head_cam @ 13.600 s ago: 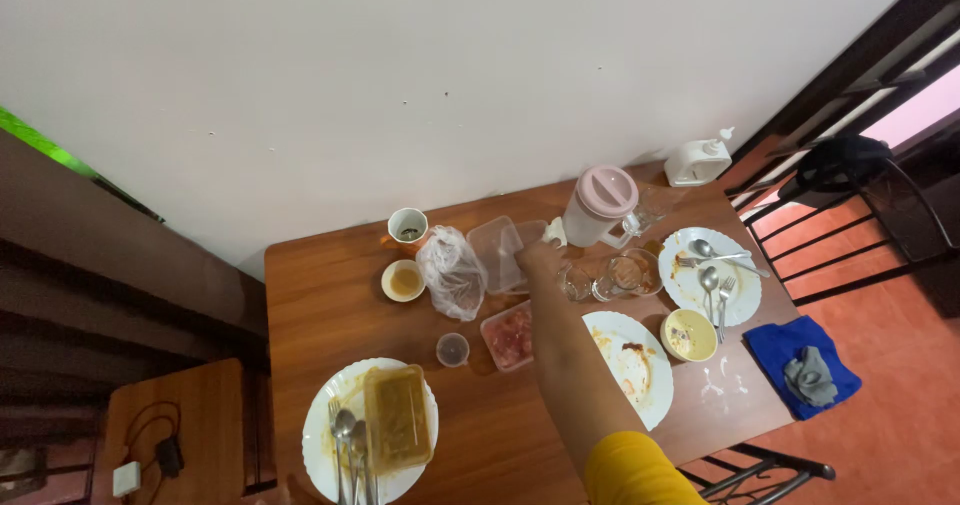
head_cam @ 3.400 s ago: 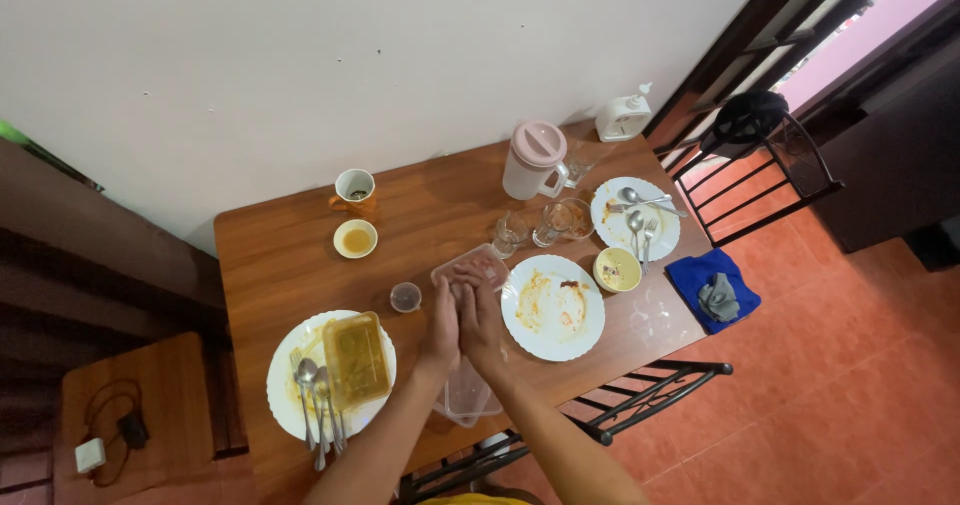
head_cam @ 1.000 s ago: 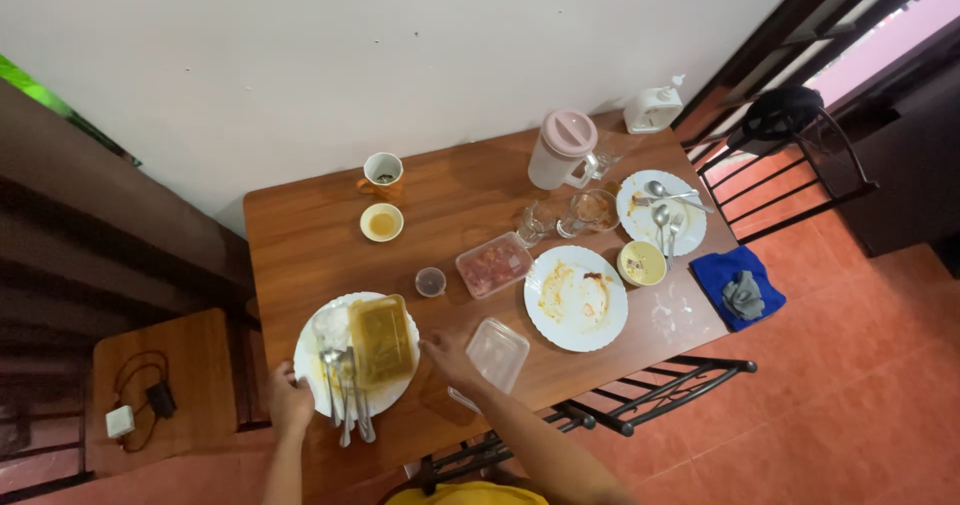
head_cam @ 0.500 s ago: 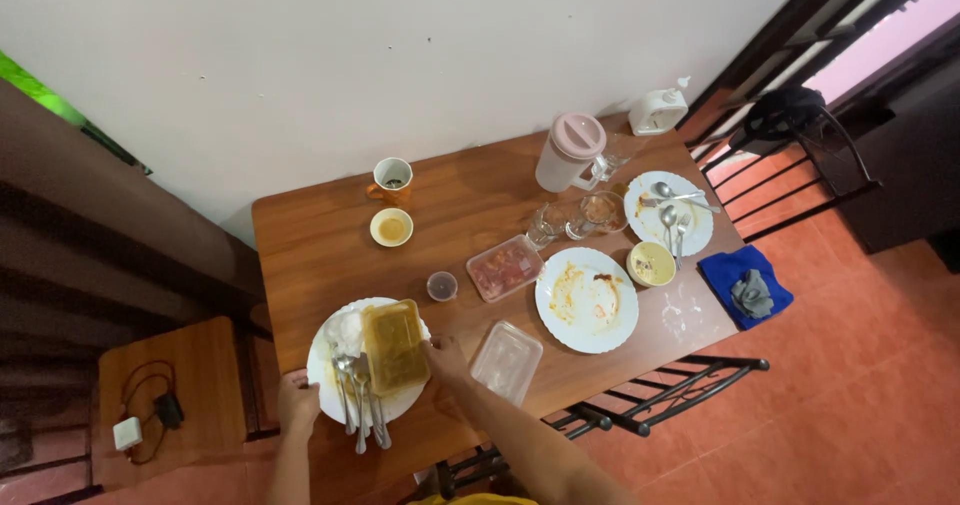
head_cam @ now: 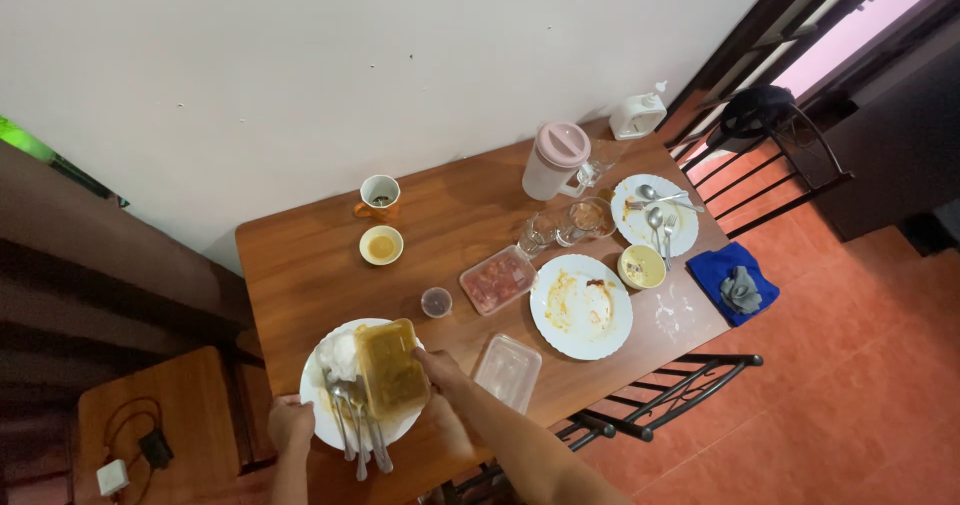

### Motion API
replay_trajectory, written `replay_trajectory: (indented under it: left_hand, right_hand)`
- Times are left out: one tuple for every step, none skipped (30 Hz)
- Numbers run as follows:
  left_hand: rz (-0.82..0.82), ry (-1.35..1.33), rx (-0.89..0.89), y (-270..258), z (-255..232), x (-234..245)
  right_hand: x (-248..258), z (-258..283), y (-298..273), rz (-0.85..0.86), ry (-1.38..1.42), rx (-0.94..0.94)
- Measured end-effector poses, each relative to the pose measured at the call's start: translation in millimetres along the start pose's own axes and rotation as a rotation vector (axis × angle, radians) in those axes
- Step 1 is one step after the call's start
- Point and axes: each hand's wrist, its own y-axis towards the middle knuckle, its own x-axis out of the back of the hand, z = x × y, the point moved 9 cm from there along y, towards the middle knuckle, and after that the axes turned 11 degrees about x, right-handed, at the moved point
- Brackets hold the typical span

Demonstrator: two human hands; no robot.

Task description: Clear the remaining dirty plates, spoons, forks, and leftovers from the dining table and carry them to the kitchen sink area.

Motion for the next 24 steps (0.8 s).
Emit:
replay_trajectory:
  left_hand:
    - [0.002,-0.001,0.001,3,0,-1]
    - [0.048,-0.051,-0.005,7,0,-4]
    - [0.093,-0.101,-0.010,10,0,-7]
    - [0.093,-0.102,-0.008,12,0,-8]
    - [0.063,-0.026,-0.014,14,-1,-6]
    - [0.033,0.051,-0.021,16,-2,-5]
    - [0.033,0.051,-0.021,16,-2,-5]
    - [0.056,0.046,0.009,16,0,-7]
    - [0.079,0.041,0.038,17,2,-9]
    - [0.078,0.040,0.037,17,2,-9]
    - [0.081,0.011,-0.002,17,-2,-8]
    - [0.082,-0.018,-0.041,17,-7,-8]
    - [0.085,-0.016,-0.045,15,-11,-5]
    - [0.130,-0.062,-0.031,12,-14,-6]
    - [0.180,-0.106,-0.021,10,-18,-8]
    - [0.186,-0.100,-0.028,9,-23,-9]
    - [0.197,-0.146,-0.064,7,-32,-9]
    - [0.210,-0.192,-0.099,5,-41,-8]
    - [0.220,-0.183,-0.112,2,-51,-11]
    - [0.228,-0.220,-0.222,-5,-69,-11]
    - [0.238,-0.256,-0.335,-12,-89,-12]
    - [0.252,-0.246,-0.350,-18,-104,-18]
    - [0.365,-0.321,-0.292,-25,-116,-33]
    - [0.478,-0.392,-0.231,-34,-127,-48]
  right_hand:
    - [0,7,-5,-0.001,-0.002,-0.001]
    - [2,11,-10,-0.008,-0.059,-0.030]
    - [2,16,-15,-0.013,-0.116,-0.060]
    - [1,24,-21,-0.012,-0.119,-0.061]
    - [0,32,-27,-0.014,-0.167,-0.065]
    - [-1,40,-33,-0.015,-0.215,-0.070]
    - [-2,38,-31,-0.016,-0.215,-0.070]
    - [-1,35,-29,-0.037,-0.172,-0.066]
    - [-1,33,-26,-0.058,-0.129,-0.061]
    - [1,34,-29,-0.059,-0.129,-0.059]
    - [1,37,-31,-0.045,-0.095,-0.029]
    - [1,41,-34,-0.031,-0.062,0.001]
    - [3,37,-32,-0.035,-0.059,0.001]
    - [5,35,-30,-0.028,0.012,0.030]
    - [8,33,-28,-0.027,0.086,0.060]
    - [10,43,-37,-0.036,0.092,0.060]
    - [19,52,-46,-0.115,0.102,0.037]
    - [29,60,-57,-0.193,0.113,0.013]
    - [38,62,-63,-0.208,0.125,0.014]
    - [46,70,-69,-0.190,0.106,0.071]
    - [54,79,-75,-0.177,0.089,0.130]
    - [66,80,-82,-0.195,0.101,0.133]
    - [80,84,-89,-0.228,0.147,0.171]
    - [95,87,-98,-0.260,0.192,0.210]
